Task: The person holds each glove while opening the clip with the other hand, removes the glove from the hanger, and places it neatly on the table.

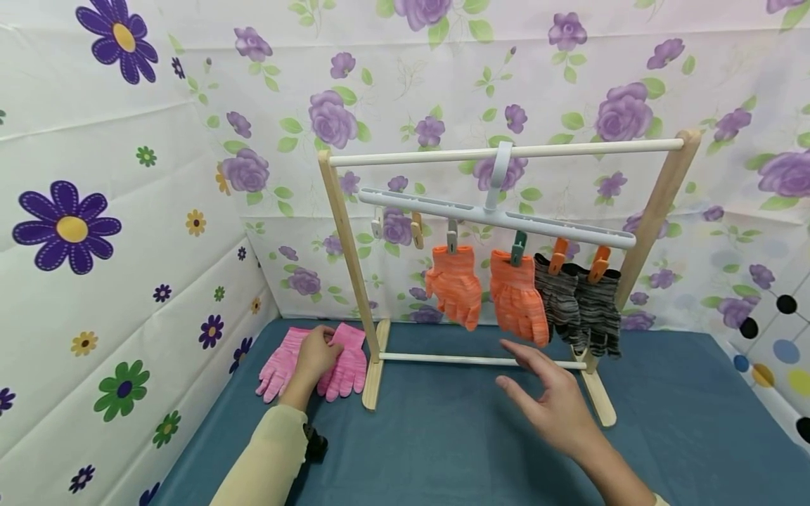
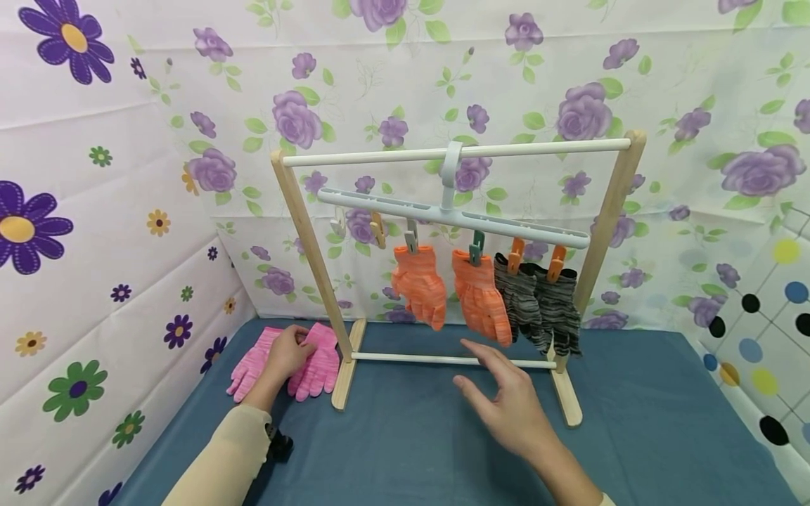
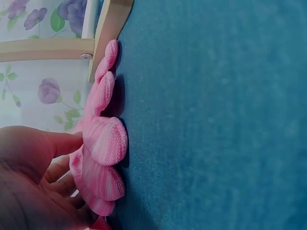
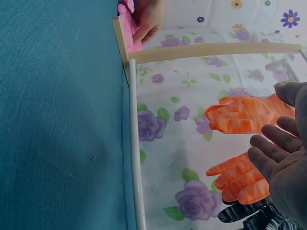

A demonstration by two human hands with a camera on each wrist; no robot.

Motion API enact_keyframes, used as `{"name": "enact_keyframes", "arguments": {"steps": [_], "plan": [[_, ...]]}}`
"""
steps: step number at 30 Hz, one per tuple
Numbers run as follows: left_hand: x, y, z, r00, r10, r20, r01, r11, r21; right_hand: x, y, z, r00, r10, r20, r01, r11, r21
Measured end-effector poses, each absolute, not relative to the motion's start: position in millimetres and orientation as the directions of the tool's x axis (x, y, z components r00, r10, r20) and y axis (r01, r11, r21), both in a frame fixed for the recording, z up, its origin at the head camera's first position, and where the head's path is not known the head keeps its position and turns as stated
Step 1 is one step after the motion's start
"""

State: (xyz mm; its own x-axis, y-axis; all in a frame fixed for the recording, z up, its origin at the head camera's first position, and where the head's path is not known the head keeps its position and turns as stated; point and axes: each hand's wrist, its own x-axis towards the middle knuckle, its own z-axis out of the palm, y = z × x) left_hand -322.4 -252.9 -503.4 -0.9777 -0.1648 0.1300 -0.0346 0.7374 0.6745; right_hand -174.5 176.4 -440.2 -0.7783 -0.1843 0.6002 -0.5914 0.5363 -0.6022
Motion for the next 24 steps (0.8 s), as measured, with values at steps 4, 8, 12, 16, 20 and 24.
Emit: {"name": "enact_keyframes", "arguments": {"steps": [4,8,12,16,20,24], "plan": [[-320,-252,-502,-0.975,-0.188,0.118,-0.063,0.743,0.666,-174,179,-438,-0.779,-0.181,0.601,-0.592,0.531,-0.607],[-317,-252,-500,-0.973,-0.196,0.119,-0.069,0.744,0.665,-173,181,-437,-0.782,-0.176,0.598,-0.589,0.521,-0.617],[-314,-251,-497,-0.971,-0.200,0.131,-0.065,0.748,0.661,-173,184,-436,-0.776,-0.172,0.606,-0.595,0.515,-0.617],[-310,-251,-494,-0.966,-0.204,0.158,-0.051,0.752,0.658,-173,186,-434,-0.779,-0.168,0.605,-0.592,0.514,-0.620],[-305,-250,-490,-0.963,-0.209,0.170,-0.043,0.743,0.668,-173,188,-431,-0.783,-0.166,0.600,-0.591,0.503,-0.631],[-298,-250,-484,-0.960,-0.209,0.186,-0.029,0.735,0.677,-173,190,-428,-0.775,-0.169,0.609,-0.600,0.498,-0.626]]}}
